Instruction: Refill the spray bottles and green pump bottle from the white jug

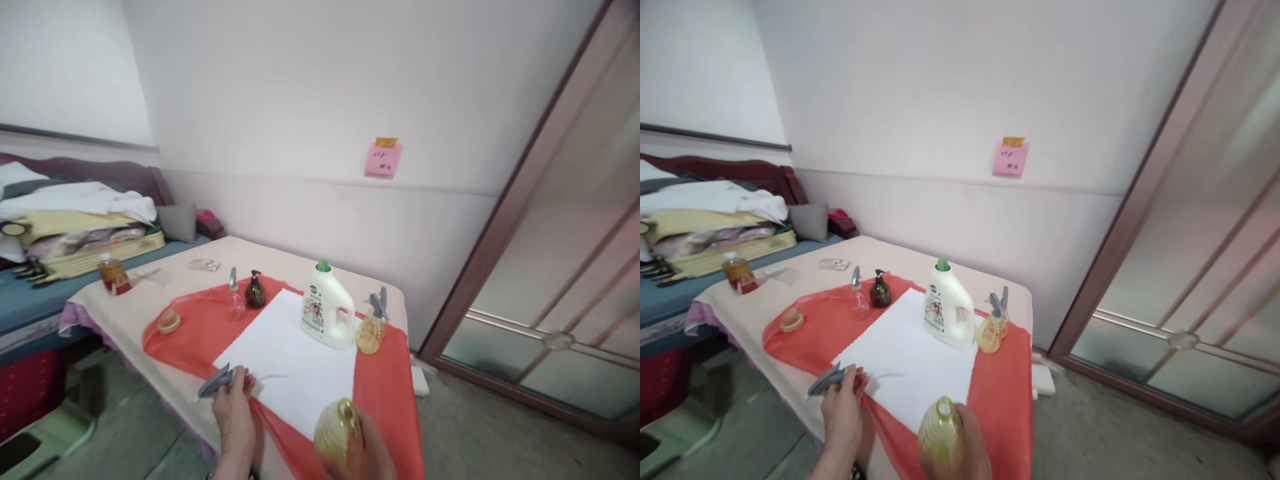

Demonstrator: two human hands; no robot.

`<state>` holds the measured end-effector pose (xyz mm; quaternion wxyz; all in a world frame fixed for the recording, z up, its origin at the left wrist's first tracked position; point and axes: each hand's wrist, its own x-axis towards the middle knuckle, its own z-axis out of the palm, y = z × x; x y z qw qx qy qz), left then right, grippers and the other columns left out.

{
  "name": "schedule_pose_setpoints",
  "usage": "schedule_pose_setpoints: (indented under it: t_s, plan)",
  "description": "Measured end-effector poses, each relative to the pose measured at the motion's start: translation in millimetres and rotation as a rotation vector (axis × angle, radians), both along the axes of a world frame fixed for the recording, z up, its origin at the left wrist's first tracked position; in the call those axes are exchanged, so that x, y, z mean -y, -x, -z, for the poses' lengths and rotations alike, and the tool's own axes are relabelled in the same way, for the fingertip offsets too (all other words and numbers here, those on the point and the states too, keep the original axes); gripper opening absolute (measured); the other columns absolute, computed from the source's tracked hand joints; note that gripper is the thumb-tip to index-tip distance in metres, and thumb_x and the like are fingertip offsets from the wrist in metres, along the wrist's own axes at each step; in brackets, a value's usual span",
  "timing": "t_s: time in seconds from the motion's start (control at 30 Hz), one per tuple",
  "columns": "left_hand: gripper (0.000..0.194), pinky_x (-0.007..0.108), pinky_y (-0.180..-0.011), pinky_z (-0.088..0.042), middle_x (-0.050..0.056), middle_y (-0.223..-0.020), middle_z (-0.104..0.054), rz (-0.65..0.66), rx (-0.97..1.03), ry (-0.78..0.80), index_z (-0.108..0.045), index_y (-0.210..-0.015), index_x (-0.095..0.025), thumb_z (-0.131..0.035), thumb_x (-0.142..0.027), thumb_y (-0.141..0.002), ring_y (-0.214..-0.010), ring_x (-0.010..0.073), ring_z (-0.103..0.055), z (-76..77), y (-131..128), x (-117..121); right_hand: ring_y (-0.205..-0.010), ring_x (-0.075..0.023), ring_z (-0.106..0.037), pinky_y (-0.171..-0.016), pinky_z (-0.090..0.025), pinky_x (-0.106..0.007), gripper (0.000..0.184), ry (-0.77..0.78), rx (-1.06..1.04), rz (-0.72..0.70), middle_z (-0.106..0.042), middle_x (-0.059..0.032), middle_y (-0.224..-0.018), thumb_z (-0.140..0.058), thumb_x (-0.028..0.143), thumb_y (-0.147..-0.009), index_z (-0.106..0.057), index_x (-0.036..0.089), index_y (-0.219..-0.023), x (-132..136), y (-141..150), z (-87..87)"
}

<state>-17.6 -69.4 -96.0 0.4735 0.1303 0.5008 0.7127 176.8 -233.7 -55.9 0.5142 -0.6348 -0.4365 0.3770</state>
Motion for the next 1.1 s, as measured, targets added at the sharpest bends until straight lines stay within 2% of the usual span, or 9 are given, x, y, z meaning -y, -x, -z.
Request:
schedule_pose_setpoints:
  t_s: [0.13,0.27,0.4,0.5,0.57,0.7,0.83,1.0,1.1]
  plan:
    - [0.030,0.029,-0.069,-0.057,0.004,-0.081,-0.068,-0.010,-0.045,-0.049,-0.061,-0.088,-0.013,-0.071,-0.037,-0.073,-0.067,0.0130,-0.065,-9.5,5,-2,-0.116,-0.0311,-0.054,-0.097,-0.045,-0.041,0.070,-0.048,0.140,0.185,-0.060,-0.0087,-0.124,-0.074,0.037,-0.066,-0.047,0.022,-0.129,-65,18,7.1]
    - [0.035,0.033,-0.072,-0.058,0.007,-0.087,-0.070,-0.006,-0.133,-0.025,-0.062,-0.092,-0.013,-0.065,-0.045,-0.078,-0.071,0.0163,-0.067,-19.9,4,0,-0.114,-0.0288,-0.056,-0.098,-0.045,-0.041,0.068,-0.138,0.195,0.164,-0.060,-0.0098,-0.121,-0.071,0.036,-0.068,-0.047,0.019,-0.128,-127,31,25.0]
    - [0.038,0.037,-0.083,-0.055,0.008,-0.096,-0.070,-0.023,-0.217,0.034,-0.061,-0.101,-0.015,-0.062,-0.047,-0.081,-0.080,0.0176,-0.068,-18.2,-1,4,-0.115,-0.0298,-0.055,-0.101,-0.043,-0.042,0.066,-0.149,0.213,0.135,-0.060,-0.0119,-0.121,-0.070,0.034,-0.066,-0.050,0.015,-0.126,-149,38,56.6]
    - [0.041,0.039,-0.090,-0.053,0.008,-0.101,-0.069,-0.009,-0.242,0.049,-0.059,-0.109,-0.017,-0.061,-0.049,-0.082,-0.087,0.0185,-0.068,-17.4,-3,6,-0.120,-0.0327,-0.053,-0.103,-0.041,-0.046,0.076,-0.134,0.221,0.133,-0.059,-0.0144,-0.127,-0.074,0.035,-0.062,-0.048,0.014,-0.131,-146,36,65.9]
    - [0.043,0.040,-0.091,-0.052,0.009,-0.104,-0.068,0.006,-0.252,0.051,-0.058,-0.111,-0.018,-0.059,-0.051,-0.083,-0.091,0.0193,-0.067,-19.2,-4,8,-0.128,-0.0336,-0.046,-0.108,-0.036,-0.047,0.083,-0.145,0.228,0.132,-0.053,-0.0152,-0.136,-0.075,0.039,-0.063,-0.044,0.015,-0.136,-139,31,58.1]
    - [0.046,0.042,-0.092,-0.051,0.010,-0.113,-0.067,0.014,-0.225,0.067,-0.056,-0.117,-0.019,-0.059,-0.051,-0.084,-0.096,0.0208,-0.066,-23.1,-6,9,-0.141,-0.0270,-0.031,-0.115,-0.026,-0.043,0.074,-0.175,0.189,0.258,-0.037,-0.0117,-0.152,-0.054,0.053,-0.084,-0.032,0.018,-0.145,-136,11,19.2]
    - [0.049,0.042,-0.094,-0.050,0.010,-0.119,-0.065,-0.011,-0.176,0.045,-0.054,-0.121,-0.022,-0.061,-0.052,-0.083,-0.103,0.0222,-0.064,-17.5,-9,7,-0.142,-0.0287,-0.029,-0.113,-0.030,-0.042,0.078,-0.121,0.133,0.394,-0.030,-0.0117,-0.156,-0.047,0.059,-0.086,-0.027,0.018,-0.149,-168,-15,-9.5]
    - [0.057,0.041,-0.096,-0.049,0.010,-0.119,-0.065,-0.009,-0.188,0.065,-0.051,-0.127,-0.023,-0.061,-0.055,-0.081,-0.107,0.0230,-0.063,-3.7,-7,0,-0.117,-0.0293,-0.058,-0.098,-0.045,-0.039,0.082,-0.139,0.112,0.431,-0.061,-0.0188,-0.129,-0.066,0.054,-0.074,-0.042,0.009,-0.138,-233,-38,-12.8]
    - [0.059,0.043,-0.096,-0.049,0.011,-0.119,-0.064,-0.008,-0.211,0.050,-0.051,-0.129,-0.023,-0.060,-0.056,-0.082,-0.106,0.0233,-0.063,-1.2,-6,-2,-0.101,-0.0262,-0.066,-0.092,-0.048,-0.041,0.066,-0.141,0.110,0.418,-0.070,-0.0162,-0.111,-0.070,0.050,-0.071,-0.057,0.010,-0.122,-256,-44,-16.9]
